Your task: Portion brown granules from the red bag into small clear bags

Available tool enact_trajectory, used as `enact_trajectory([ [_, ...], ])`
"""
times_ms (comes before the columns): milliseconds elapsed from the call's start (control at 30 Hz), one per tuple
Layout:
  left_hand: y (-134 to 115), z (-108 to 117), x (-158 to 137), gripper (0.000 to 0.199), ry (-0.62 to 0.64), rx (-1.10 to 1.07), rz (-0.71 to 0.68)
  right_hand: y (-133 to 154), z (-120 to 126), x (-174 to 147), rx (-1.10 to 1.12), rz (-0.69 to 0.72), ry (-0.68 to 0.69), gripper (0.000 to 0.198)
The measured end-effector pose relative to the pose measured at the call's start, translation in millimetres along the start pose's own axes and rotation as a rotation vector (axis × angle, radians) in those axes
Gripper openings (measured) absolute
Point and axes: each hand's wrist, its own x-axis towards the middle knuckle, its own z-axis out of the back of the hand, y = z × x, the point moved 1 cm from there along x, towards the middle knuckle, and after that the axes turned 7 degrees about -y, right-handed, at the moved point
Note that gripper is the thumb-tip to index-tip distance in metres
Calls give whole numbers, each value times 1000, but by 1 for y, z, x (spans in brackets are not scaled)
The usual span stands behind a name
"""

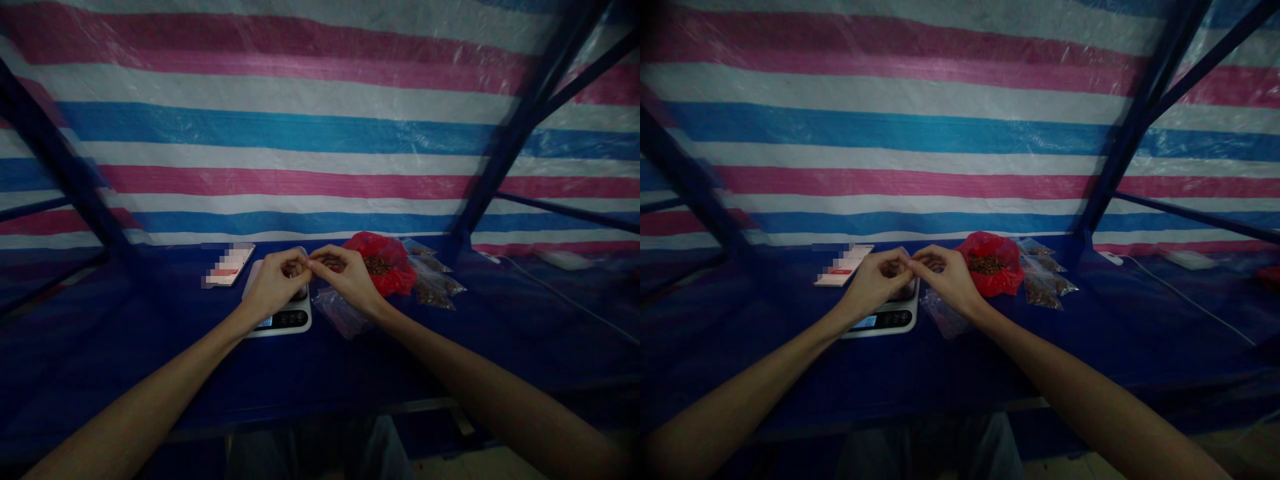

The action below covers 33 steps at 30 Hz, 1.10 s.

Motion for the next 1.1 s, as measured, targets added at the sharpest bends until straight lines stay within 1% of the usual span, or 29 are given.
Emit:
enact_trajectory([
  [67, 0, 0, 0, 21, 13, 12, 3, -1, 0, 1, 11, -15, 6, 19],
  [167, 0, -1, 0, 25, 18, 2, 28, 1, 1, 1, -11, 0, -6, 15],
  [267, -2, -2, -2, 25, 34, -27, 69, 1, 3, 2, -30, 11, -14, 16],
  [367, -6, -2, -3, 24, 48, -25, 66, 1, 4, 4, -11, -22, -23, 16],
  [433, -7, -1, -2, 27, 42, -19, 67, 2, 4, 4, 1, -47, -3, 17],
  [500, -7, 0, -1, 30, 31, -9, 82, 4, 4, 2, -36, -35, 37, 18],
  [567, -6, 0, 0, 31, 11, 30, 84, 6, 3, 1, -157, 35, 74, 18],
  [667, -4, -1, -1, 29, -29, 176, 29, 7, 3, 0, -431, 156, 90, 13],
  [767, 0, -2, -4, 30, -87, 307, -21, 7, 6, 1, -634, 174, 7, 15],
  [867, 5, 1, -4, 30, -142, 363, -67, 9, 11, 2, -728, 176, -79, 20],
  [1033, 9, 5, -4, 23, -196, 458, -252, 15, 13, 1, -850, 331, -135, 20],
  [1100, 8, 5, -5, 21, -222, 485, -286, 16, 11, 0, -869, 364, -122, 18],
])
